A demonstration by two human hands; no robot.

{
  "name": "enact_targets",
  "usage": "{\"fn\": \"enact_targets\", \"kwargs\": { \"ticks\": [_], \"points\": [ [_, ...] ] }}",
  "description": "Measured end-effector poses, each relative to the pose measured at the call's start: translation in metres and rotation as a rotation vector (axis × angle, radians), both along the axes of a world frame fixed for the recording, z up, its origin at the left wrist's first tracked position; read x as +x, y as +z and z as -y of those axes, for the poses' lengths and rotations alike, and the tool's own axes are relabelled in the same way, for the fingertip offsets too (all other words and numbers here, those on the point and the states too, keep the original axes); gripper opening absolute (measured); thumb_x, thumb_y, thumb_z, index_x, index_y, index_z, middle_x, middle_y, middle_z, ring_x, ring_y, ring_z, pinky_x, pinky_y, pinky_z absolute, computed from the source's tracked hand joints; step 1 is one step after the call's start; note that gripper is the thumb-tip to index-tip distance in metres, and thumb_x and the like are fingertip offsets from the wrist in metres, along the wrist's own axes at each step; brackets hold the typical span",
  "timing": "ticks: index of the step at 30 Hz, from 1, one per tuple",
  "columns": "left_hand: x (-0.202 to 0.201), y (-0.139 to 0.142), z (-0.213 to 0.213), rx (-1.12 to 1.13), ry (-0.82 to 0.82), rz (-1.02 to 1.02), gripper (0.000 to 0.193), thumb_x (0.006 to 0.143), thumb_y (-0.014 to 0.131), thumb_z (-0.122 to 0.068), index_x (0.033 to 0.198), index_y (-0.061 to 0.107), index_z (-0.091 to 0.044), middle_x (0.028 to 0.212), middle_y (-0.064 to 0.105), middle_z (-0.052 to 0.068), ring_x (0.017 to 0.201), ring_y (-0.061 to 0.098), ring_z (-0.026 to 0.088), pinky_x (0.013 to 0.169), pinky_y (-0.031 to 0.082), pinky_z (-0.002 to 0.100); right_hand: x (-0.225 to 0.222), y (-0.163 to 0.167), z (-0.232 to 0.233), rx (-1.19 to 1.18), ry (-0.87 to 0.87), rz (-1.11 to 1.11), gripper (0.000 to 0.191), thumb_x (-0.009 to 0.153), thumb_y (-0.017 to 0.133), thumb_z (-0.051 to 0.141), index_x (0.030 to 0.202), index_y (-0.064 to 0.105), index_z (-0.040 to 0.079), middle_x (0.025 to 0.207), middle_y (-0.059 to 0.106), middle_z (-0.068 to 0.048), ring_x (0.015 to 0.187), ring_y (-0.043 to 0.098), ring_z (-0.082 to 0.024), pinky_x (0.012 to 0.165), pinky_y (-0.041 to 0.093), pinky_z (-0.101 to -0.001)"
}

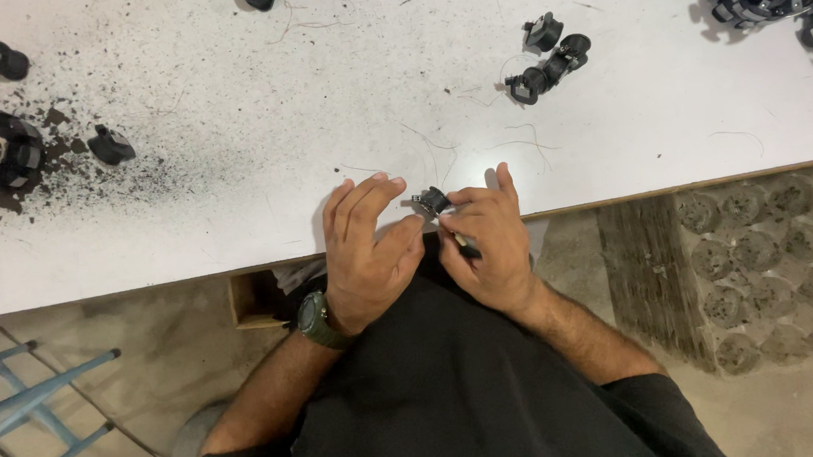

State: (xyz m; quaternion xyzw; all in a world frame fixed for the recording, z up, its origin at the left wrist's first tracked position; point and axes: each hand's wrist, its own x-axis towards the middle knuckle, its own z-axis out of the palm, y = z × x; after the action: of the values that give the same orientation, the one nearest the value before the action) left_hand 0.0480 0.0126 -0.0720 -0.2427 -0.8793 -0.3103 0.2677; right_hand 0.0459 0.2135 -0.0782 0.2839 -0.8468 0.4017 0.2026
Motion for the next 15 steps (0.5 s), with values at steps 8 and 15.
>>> {"fn": "enact_targets", "kwargs": {
  "ticks": [8,15],
  "points": [
    [-0.0016,0.0024,-0.0056,-0.018,-0.009,-0.022,0.007,0.092,0.080,-0.013,0.098,0.076,-0.012,0.137,0.061,0.008,0.137,0.051,0.028,0.120,0.035,0.053,-0.0005,0.0004,-0.0001,-0.010,0.007,0.002,0.031,0.081,0.077,-0.005,0.107,0.062,0.007,0.096,0.066,-0.007,0.116,0.066,-0.028,0.128,0.022,-0.0632],
    [-0.0018,0.0051,-0.0075,-0.020,0.071,0.075,0.005,0.091,0.077,-0.009,0.094,0.074,-0.008,0.128,0.063,0.008,0.133,0.054,0.028,0.118,0.034,0.054,0.0011,-0.0083,-0.0022,0.006,-0.009,0.001,0.031,0.082,0.076,-0.005,0.107,0.063,0.007,0.095,0.065,-0.007,0.118,0.065,-0.027,0.129,0.020,-0.0639]
  ]
}}
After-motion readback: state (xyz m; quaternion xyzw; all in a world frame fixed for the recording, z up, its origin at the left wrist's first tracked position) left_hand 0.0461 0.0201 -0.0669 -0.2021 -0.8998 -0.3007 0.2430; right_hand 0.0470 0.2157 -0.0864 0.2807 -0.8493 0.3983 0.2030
